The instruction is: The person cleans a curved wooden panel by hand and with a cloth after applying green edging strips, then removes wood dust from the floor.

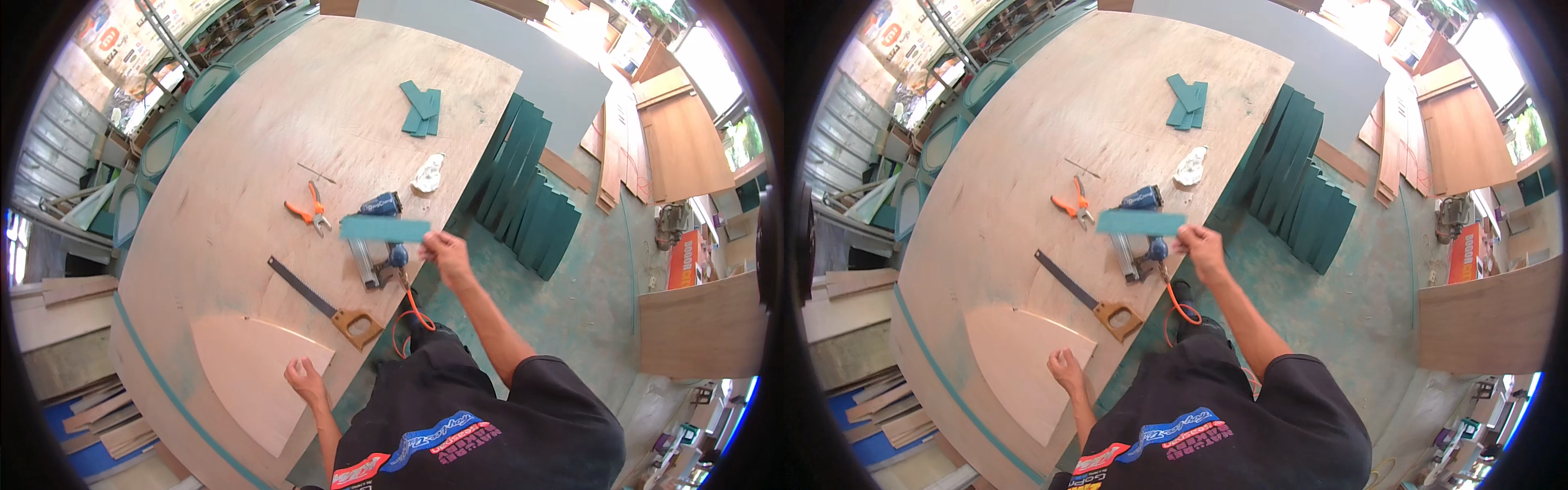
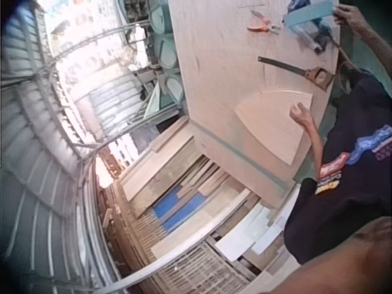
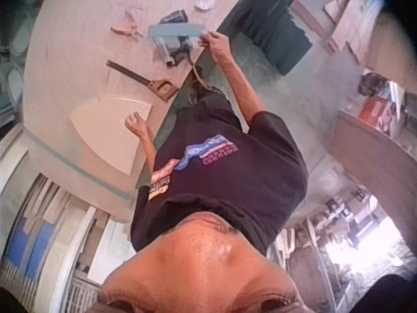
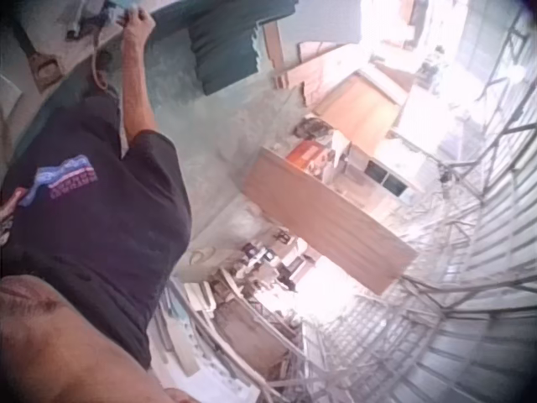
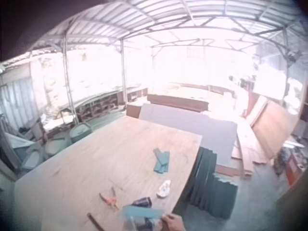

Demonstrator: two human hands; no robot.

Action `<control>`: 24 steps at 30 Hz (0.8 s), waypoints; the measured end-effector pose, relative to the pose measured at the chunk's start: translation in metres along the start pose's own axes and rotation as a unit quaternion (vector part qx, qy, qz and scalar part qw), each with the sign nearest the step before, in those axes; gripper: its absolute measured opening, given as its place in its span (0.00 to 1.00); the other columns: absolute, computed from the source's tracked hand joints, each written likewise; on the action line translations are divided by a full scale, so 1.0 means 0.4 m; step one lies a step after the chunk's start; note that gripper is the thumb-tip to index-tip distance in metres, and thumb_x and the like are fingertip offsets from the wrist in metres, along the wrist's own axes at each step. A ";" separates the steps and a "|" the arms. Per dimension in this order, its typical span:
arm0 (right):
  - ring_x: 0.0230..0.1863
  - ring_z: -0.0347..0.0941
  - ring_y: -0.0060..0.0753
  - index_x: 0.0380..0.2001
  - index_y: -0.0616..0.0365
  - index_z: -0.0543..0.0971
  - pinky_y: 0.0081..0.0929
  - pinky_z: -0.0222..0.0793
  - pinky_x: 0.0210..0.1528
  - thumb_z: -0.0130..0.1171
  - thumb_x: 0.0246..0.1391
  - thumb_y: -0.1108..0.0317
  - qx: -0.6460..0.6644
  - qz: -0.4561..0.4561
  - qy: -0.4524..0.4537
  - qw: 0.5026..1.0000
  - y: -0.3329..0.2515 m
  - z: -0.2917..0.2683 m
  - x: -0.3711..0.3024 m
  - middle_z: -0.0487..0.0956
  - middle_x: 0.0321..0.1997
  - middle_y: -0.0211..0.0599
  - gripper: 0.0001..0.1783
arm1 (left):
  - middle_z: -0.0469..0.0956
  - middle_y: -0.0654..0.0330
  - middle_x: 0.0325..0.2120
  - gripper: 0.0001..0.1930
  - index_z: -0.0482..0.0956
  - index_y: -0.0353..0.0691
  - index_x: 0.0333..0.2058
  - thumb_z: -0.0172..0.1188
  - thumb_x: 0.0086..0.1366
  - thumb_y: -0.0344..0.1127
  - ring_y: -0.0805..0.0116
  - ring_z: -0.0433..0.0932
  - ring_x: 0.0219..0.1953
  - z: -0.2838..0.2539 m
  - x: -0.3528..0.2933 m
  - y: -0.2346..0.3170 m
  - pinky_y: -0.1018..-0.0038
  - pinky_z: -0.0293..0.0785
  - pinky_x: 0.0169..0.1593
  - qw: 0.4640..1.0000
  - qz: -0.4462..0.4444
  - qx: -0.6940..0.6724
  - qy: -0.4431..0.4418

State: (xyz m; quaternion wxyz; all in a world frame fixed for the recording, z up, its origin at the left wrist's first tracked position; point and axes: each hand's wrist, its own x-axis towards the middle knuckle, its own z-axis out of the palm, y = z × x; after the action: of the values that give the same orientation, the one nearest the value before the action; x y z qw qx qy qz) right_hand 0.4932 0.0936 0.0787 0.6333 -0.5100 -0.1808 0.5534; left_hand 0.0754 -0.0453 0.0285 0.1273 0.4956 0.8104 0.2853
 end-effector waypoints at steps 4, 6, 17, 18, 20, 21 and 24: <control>0.30 0.81 0.27 0.37 0.68 0.82 0.24 0.80 0.35 0.58 0.65 0.69 -0.050 -0.047 0.058 0.996 -0.094 -0.013 0.264 0.82 0.31 0.36 0.11 | 0.68 0.44 0.58 0.26 0.69 0.32 0.58 0.56 0.69 0.46 0.46 0.66 0.62 0.054 0.015 -0.055 0.49 0.67 0.58 0.987 -0.034 0.150 0.039; 0.29 0.81 0.28 0.37 0.68 0.82 0.27 0.81 0.36 0.59 0.63 0.68 -0.045 -0.040 0.040 0.997 -0.104 -0.003 0.398 0.82 0.31 0.38 0.11 | 0.67 0.45 0.60 0.27 0.67 0.32 0.60 0.56 0.69 0.45 0.45 0.65 0.63 0.060 0.016 -0.026 0.48 0.67 0.58 0.979 -0.020 0.203 0.030; 0.67 0.64 0.63 0.66 0.64 0.63 0.50 0.65 0.64 0.65 0.52 0.42 -0.551 -0.072 0.226 0.800 -0.283 0.071 0.920 0.65 0.67 0.67 0.48 | 0.56 0.43 0.68 0.30 0.56 0.31 0.68 0.44 0.73 0.42 0.44 0.59 0.68 0.138 0.011 0.005 0.48 0.60 0.64 0.958 -0.051 0.278 0.054; 0.67 0.63 0.64 0.67 0.64 0.61 0.52 0.64 0.65 0.65 0.52 0.41 -0.564 -0.055 0.244 0.787 -0.286 0.086 0.954 0.64 0.67 0.67 0.50 | 0.56 0.42 0.68 0.30 0.56 0.31 0.68 0.43 0.73 0.42 0.44 0.59 0.69 0.151 0.011 0.011 0.48 0.59 0.64 0.956 -0.058 0.282 0.057; 0.68 0.61 0.66 0.70 0.64 0.56 0.55 0.62 0.65 0.66 0.51 0.39 -0.588 -0.020 0.280 0.759 -0.279 0.116 1.016 0.62 0.67 0.68 0.55 | 0.54 0.42 0.69 0.30 0.55 0.31 0.69 0.41 0.74 0.43 0.44 0.57 0.70 0.167 0.014 0.025 0.49 0.57 0.66 0.952 -0.074 0.291 0.063; 0.67 0.61 0.65 0.69 0.64 0.57 0.54 0.62 0.65 0.66 0.52 0.40 -0.633 0.006 0.267 0.727 -0.271 0.163 1.022 0.63 0.67 0.68 0.53 | 0.54 0.43 0.69 0.30 0.55 0.31 0.69 0.41 0.74 0.43 0.45 0.57 0.70 0.167 0.009 0.019 0.50 0.56 0.66 0.949 -0.076 0.299 0.067; 0.66 0.62 0.63 0.69 0.63 0.58 0.53 0.64 0.64 0.66 0.52 0.44 -0.712 -0.005 0.234 0.662 -0.216 0.206 1.040 0.65 0.65 0.67 0.51 | 0.53 0.45 0.70 0.30 0.55 0.31 0.69 0.39 0.74 0.43 0.47 0.57 0.70 0.163 -0.004 0.014 0.50 0.55 0.67 0.944 -0.079 0.313 0.070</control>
State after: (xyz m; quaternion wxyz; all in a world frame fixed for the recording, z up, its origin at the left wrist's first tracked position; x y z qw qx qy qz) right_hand 0.6066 0.5099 0.0464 0.1015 -0.9172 -0.3675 0.1156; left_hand 0.1122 -0.0229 -0.0207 -0.0696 0.4234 0.9024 0.0401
